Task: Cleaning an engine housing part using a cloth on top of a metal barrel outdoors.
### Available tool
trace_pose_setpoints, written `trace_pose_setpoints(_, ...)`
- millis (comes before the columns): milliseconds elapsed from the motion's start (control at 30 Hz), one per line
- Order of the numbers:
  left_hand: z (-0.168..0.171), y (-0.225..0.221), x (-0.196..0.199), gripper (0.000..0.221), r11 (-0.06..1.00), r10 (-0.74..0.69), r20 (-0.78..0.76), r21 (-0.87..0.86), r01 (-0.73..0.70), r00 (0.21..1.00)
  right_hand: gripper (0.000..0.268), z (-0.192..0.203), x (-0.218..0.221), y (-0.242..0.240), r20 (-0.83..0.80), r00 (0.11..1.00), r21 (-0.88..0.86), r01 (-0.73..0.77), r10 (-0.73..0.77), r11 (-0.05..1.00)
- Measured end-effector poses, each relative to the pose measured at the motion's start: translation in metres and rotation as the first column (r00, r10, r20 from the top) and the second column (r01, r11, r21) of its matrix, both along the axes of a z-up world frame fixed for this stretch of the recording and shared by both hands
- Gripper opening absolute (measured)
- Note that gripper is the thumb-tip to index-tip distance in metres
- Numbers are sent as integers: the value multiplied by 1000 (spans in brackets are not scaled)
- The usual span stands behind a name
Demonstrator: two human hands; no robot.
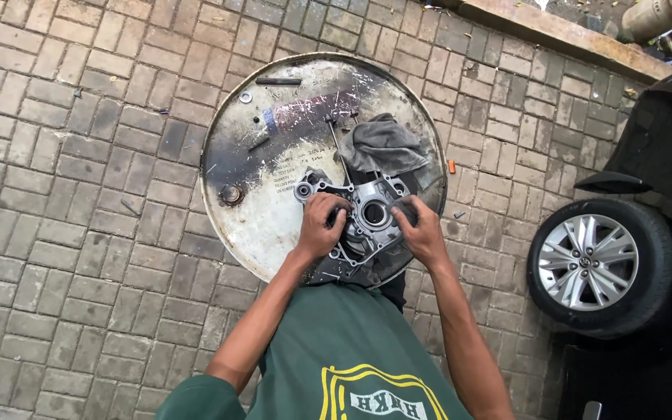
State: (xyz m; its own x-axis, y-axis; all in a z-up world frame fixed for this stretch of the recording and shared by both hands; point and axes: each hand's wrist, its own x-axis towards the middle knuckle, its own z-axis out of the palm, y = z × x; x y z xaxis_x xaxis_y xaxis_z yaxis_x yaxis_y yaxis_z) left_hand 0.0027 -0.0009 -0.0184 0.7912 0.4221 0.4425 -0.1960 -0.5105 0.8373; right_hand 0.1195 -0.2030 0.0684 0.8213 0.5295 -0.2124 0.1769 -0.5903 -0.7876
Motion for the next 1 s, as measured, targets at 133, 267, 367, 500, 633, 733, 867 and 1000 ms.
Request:
trace_pose_setpoints(133, 0, 1, 0, 13, 1000, -4, -12, 1, 4, 1000, 21, 5, 10, 10, -10, 977, -123, -212, 213, 969)
trace_pose_setpoints(267, 3, 3, -2, 12, 1000, -10, -17, 13, 10, 1000, 32, 11, 15, 24, 42, 906, -230, -402, 422, 886)
trace_pose_setpoints(367, 2, 2, -1, 12, 1000, -12, -25, 18, 12, 1000, 32, 8, 16, 33, 48, 863, -276, -473, 504, 837)
trace_pose_setpoints(500, 14, 2, -3, 11, 1000, -8, -36, 11, 8, 999, 28, -35, 14, 36, 60, 808, -480, -492, 587, 726)
trace_pose_setpoints(633, 3, 1, -3, 11, 1000, 6, -42, 13, -6, 999, 29, -36, 11, 36, 80, 811, -523, -460, 579, 717)
trace_pose_setpoints(733, 2, 0, -1, 12, 1000, 3, -49, 12, -3, 999, 27, -43, 6, 36, 204, 842, -494, -352, 499, 795)
trace_pose_setpoints(867, 4, 1, -5, 13, 1000, -2, -42, 6, 3, 999, 26, -54, 0, 37, 313, 832, -479, -279, 459, 832)
trace_pose_setpoints(1000, 2, 1, -3, 18, 1000, -1, -30, 7, 1, 1000, 33, -30, 1, 34, 234, 901, -315, -286, 366, 905)
